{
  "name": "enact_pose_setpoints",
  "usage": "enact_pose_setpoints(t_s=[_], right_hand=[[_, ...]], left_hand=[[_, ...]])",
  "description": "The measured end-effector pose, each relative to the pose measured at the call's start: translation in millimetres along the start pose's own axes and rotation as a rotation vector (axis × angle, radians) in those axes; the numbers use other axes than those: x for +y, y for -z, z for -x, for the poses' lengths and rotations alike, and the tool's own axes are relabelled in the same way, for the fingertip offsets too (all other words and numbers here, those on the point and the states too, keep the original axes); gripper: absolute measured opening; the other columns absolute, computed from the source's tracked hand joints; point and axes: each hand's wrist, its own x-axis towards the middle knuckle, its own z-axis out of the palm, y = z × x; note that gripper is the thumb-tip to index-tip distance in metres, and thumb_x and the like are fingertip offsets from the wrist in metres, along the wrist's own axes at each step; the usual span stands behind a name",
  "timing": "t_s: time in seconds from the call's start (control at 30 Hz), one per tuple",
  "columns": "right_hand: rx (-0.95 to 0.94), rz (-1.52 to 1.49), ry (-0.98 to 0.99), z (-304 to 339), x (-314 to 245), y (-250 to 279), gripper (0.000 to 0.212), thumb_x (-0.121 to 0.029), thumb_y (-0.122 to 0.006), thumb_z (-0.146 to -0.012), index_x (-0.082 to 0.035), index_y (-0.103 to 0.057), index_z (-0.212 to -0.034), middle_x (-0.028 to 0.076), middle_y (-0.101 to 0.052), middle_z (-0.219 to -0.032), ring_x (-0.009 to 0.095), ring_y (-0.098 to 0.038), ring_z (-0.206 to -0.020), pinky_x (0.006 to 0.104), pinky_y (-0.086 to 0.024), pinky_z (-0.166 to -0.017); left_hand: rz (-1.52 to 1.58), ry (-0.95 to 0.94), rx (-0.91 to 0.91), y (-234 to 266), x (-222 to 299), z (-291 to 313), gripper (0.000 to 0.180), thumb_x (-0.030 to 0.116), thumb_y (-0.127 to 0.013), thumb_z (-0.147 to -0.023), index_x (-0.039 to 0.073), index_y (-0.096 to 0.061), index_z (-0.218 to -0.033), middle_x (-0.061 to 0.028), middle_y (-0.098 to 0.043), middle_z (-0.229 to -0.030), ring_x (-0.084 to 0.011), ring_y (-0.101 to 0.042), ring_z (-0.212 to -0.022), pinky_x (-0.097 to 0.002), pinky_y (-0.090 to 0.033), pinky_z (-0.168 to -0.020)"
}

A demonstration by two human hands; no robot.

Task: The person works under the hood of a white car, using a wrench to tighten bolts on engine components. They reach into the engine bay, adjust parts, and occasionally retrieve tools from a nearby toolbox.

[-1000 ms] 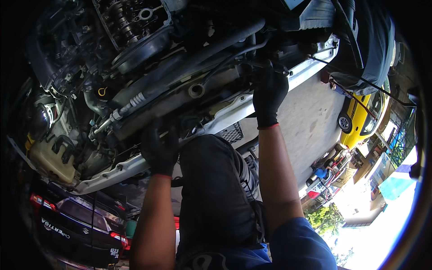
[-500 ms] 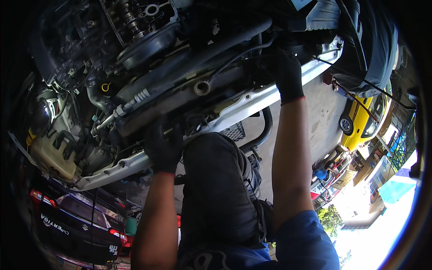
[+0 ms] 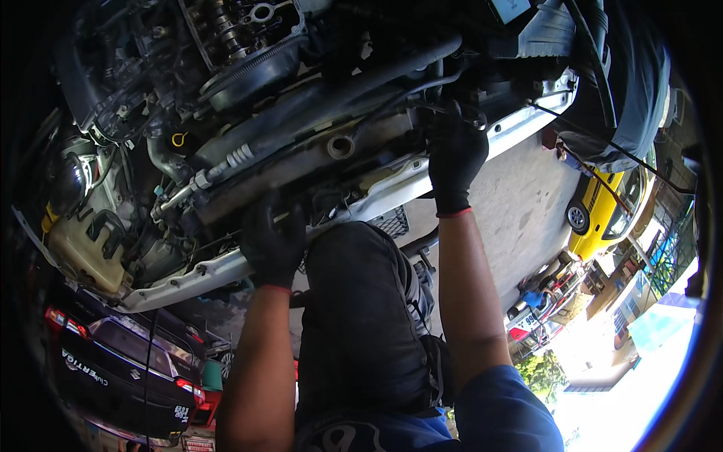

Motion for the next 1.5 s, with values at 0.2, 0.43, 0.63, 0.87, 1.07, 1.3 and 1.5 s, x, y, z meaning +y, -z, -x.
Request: enact_pose_setpoints(t_s=[0.2,0.43,0.63,0.87,1.07,1.3,1.5], right_hand=[[-0.182,0.477,0.497,6.4,-2.4,-8.5,0.020,-0.009,-0.066,-0.093,-0.006,-0.069,-0.112,0.018,-0.071,-0.085,0.037,-0.069,-0.077,0.0379,-0.056,-0.070],[-0.202,-0.421,-0.534,-92.5,19.2,17.0,0.030,-0.026,-0.058,-0.106,0.002,-0.070,-0.107,0.009,-0.074,-0.083,0.014,-0.070,-0.068,0.0294,-0.053,-0.055],[-0.108,-0.030,-0.093,-46.4,7.4,23.3,0.032,-0.025,-0.055,-0.109,0.002,-0.070,-0.117,0.012,-0.075,-0.104,0.018,-0.073,-0.082,0.0315,-0.059,-0.075],[-0.057,0.096,0.146,8.3,0.0,-1.8,0.011,-0.009,-0.067,-0.098,-0.004,-0.070,-0.107,0.015,-0.075,-0.099,0.024,-0.073,-0.080,0.0349,-0.056,-0.073],[-0.144,0.271,0.248,-5.1,11.0,-0.7,0.023,-0.010,-0.069,-0.096,-0.006,-0.066,-0.118,0.015,-0.072,-0.093,0.031,-0.072,-0.083,0.0407,-0.058,-0.076],[0.005,-0.514,-0.417,-61.1,-9.0,20.2,0.025,-0.024,-0.061,-0.107,-0.001,-0.071,-0.104,0.009,-0.073,-0.095,0.014,-0.071,-0.078,0.0287,-0.058,-0.068],[-0.060,-0.051,-0.204,-17.7,-11.2,15.5,0.027,-0.021,-0.058,-0.108,0.003,-0.072,-0.109,0.007,-0.074,-0.087,0.013,-0.069,-0.077,0.0283,-0.056,-0.072]], left_hand=[[-0.024,0.020,0.000,-1.6,-1.6,0.5,0.044,0.033,-0.077,-0.089,0.004,-0.071,-0.121,-0.0156,-0.074,-0.114,-0.0355,-0.070,-0.107,-0.0461,-0.056,-0.093],[-0.001,0.007,0.009,-1.1,0.8,-0.8,0.043,0.032,-0.078,-0.089,0.003,-0.070,-0.120,-0.0151,-0.074,-0.114,-0.0353,-0.070,-0.106,-0.0461,-0.056,-0.093],[-0.002,0.006,0.023,0.0,2.3,-1.3,0.041,0.031,-0.077,-0.090,0.004,-0.071,-0.120,-0.0141,-0.074,-0.113,-0.0338,-0.071,-0.104,-0.0450,-0.057,-0.090],[-0.029,-0.025,0.019,-0.1,2.1,-0.8,0.040,0.032,-0.077,-0.091,0.005,-0.071,-0.120,-0.0145,-0.074,-0.113,-0.0341,-0.071,-0.103,-0.0446,-0.057,-0.089],[-0.028,-0.030,0.033,0.0,1.0,-1.2,0.040,0.029,-0.078,-0.090,0.005,-0.071,-0.121,-0.0141,-0.074,-0.112,-0.0332,-0.071,-0.102,-0.0442,-0.056,-0.089],[-0.003,0.011,0.029,0.9,2.1,0.0,0.038,0.025,-0.078,-0.089,0.005,-0.071,-0.121,-0.0136,-0.074,-0.111,-0.0318,-0.071,-0.102,-0.0433,-0.056,-0.089],[-0.005,-0.025,0.060,-1.1,-2.3,1.5,0.041,0.032,-0.077,-0.090,0.005,-0.071,-0.119,-0.0154,-0.073,-0.113,-0.0356,-0.071,-0.102,-0.0463,-0.057,-0.089]])
